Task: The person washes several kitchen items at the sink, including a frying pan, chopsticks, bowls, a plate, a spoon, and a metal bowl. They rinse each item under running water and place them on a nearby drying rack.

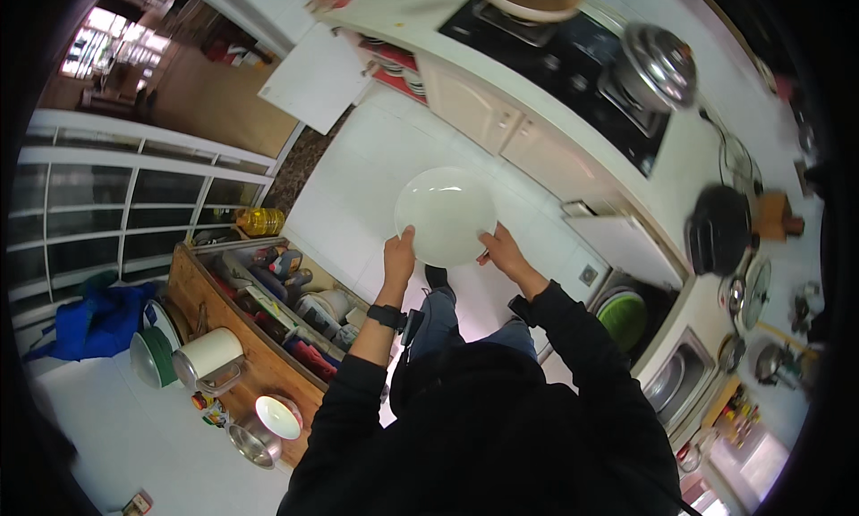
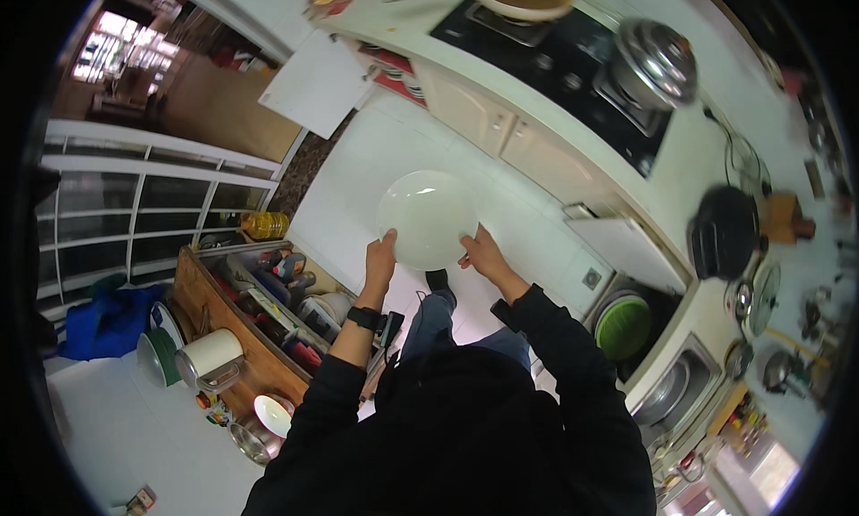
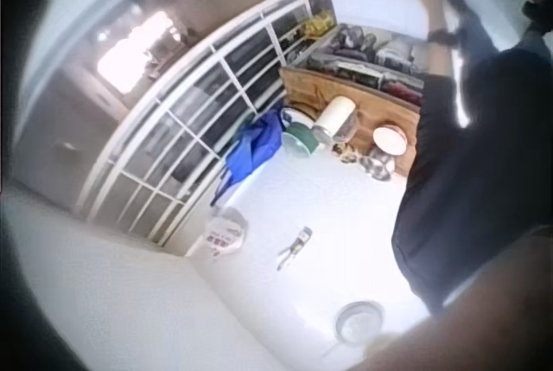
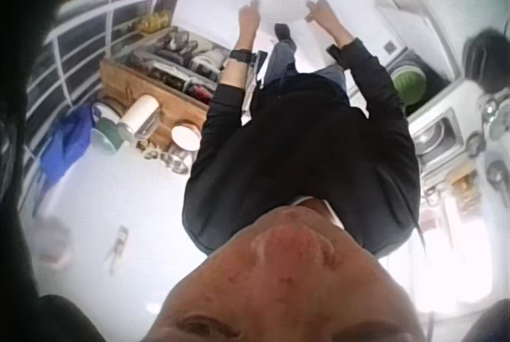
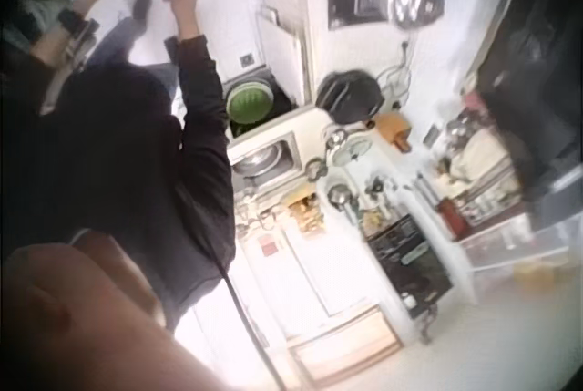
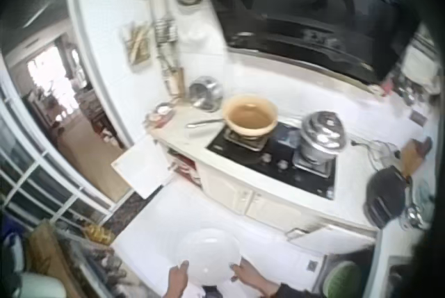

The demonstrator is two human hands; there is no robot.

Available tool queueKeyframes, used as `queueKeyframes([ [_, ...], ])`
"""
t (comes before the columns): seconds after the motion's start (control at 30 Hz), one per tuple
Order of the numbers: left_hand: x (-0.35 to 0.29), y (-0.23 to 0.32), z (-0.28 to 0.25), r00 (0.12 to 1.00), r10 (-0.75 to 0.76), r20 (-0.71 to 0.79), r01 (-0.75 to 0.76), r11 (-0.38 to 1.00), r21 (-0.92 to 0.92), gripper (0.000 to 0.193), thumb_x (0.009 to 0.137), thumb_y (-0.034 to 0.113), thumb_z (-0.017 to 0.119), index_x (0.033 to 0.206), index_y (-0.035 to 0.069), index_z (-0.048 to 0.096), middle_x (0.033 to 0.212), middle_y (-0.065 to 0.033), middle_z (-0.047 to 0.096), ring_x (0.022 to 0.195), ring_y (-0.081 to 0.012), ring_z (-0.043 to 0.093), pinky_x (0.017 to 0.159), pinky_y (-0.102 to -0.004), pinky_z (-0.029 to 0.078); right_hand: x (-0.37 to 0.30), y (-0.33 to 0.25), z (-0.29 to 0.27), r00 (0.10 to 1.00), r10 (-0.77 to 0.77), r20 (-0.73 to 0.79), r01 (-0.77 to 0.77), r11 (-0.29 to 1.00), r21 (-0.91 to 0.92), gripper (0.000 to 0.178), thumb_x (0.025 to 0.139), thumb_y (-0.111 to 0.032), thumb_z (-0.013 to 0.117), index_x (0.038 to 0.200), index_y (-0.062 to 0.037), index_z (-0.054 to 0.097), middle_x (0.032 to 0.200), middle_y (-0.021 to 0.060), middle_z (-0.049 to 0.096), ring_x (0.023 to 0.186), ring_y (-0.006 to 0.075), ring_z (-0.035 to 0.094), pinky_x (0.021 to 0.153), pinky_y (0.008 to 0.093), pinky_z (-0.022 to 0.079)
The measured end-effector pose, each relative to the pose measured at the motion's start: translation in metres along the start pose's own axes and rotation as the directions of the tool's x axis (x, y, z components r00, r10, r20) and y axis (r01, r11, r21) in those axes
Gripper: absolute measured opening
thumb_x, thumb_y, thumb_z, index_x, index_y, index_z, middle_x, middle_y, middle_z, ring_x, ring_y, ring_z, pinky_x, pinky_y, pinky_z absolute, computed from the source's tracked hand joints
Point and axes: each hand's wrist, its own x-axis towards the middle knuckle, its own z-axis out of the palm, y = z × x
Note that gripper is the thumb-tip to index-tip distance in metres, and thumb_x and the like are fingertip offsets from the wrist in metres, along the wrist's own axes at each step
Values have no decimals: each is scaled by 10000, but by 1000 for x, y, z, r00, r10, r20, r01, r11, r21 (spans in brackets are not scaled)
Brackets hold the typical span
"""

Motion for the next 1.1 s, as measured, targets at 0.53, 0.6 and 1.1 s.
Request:
queueKeyframes([
  [0.53, 345, 19, -139, 957, -185, 224, 239, 940, -245, 392, 935, 344, 582, 1158, 21, 586, 975, -94, 675, 667, -177, 671, 588, -304, 544, 419, -60, 193, 935, 281, -216, -209, 930, 302, 265, 898, -177, 474, 1017, 40, 567, 798, 138, 633, 666, 213, 633, 598, 329, 549],
  [0.6, 394, 12, -151, 960, -144, 242, 185, 970, -156, 394, 947, 306, 523, 1234, 36, 553, 1039, -92, 660, 771, -179, 680, 628, -293, 512, 491, -56, 189, 938, 256, -233, -176, 933, 313, 262, 889, -170, 465, 968, 57, 568, 784, 151, 630, 648, 213, 619, 617, 328, 544],
  [1.1, 790, -59, -119, 942, 145, 304, -169, 984, 54, 299, 965, 162, 506, 1165, -45, 588, 981, -144, 668, 882, -196, 662, 804, -312, 553, 948, 18, 152, 841, 184, -509, 91, 879, 467, 212, 902, -90, 433, 1031, 46, 532, 787, 148, 630, 630, 239, 633, 599, 354, 574],
])
